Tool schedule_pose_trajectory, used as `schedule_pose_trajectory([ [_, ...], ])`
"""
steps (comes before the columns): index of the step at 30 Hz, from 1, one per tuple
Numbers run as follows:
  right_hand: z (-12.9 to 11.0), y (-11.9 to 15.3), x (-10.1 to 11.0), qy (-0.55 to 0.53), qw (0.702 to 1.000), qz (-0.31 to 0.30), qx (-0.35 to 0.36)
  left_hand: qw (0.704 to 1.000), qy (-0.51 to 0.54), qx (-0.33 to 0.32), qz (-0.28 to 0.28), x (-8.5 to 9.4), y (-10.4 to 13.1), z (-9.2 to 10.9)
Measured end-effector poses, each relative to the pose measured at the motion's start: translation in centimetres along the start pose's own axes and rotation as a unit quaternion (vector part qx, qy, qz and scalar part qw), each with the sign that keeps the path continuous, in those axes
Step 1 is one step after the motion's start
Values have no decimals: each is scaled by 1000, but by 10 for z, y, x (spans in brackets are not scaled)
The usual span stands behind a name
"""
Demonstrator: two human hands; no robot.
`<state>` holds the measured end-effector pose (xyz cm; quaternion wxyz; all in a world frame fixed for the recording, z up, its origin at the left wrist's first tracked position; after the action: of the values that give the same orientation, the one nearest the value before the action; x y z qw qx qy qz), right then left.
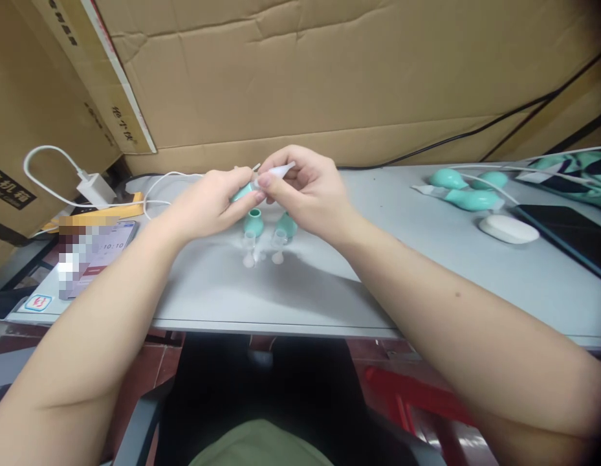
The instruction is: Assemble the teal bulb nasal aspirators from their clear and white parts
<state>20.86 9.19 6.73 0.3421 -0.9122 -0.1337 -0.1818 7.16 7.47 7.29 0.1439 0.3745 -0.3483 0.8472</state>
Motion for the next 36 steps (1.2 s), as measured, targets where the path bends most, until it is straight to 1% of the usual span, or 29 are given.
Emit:
schedule_pose_trajectory([
  [2, 5, 0, -5, 1, 999, -36, -9, 999, -17, 22, -19, -1, 1, -2],
  [4, 10, 0, -8, -11, 997, -71, -21, 999, -18, 15, -37, -1, 1, 2],
  [6, 13, 0, -8, -33, 995, -90, -31, 999, -5, 8, -53, -2, 1, 6],
  [9, 13, -2, -7, -71, 993, -93, -35, 998, 23, 6, -51, 1, 2, 9],
  [12, 13, -3, -11, -113, 988, -97, -38, 996, 63, 4, -57, 3, 3, 11],
  [16, 15, -3, -21, -168, 980, -104, -37, 987, 120, 34, -101, 2, 6, 5],
  [19, 17, -2, -28, -202, 971, -123, -36, 973, 174, 55, -141, -1, 7, -1],
  [21, 19, -1, -32, -206, 967, -142, -43, 962, 203, 69, -169, -5, 8, -5],
  [23, 20, 0, -33, -198, 967, -151, -48, 954, 220, 82, -184, -8, 9, -9],
  [28, 13, 0, -33, -192, 969, -151, -33, 943, 252, 97, -194, -12, 8, -12],
  [31, 14, -1, -32, -196, 968, -147, -45, 940, 270, 98, -184, -9, 8, -11],
  [34, 20, -7, -19, -207, 972, -98, -58, 946, 262, 97, -162, 1, 8, -13],
  [36, 24, -10, -7, -189, 978, -65, -59, 958, 219, 100, -155, 8, 9, -17],
])
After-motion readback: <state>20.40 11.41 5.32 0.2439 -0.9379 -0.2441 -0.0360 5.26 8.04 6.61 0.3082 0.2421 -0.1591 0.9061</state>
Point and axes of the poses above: each hand's wrist, its own y-axis away from the middle knuckle, its own x-axis out of the back of the hand, z = x × y, the point moved 10 cm from there along -y, towards the middle knuckle, and after that the axes turned 12 degrees about y, right-handed, at the moved point
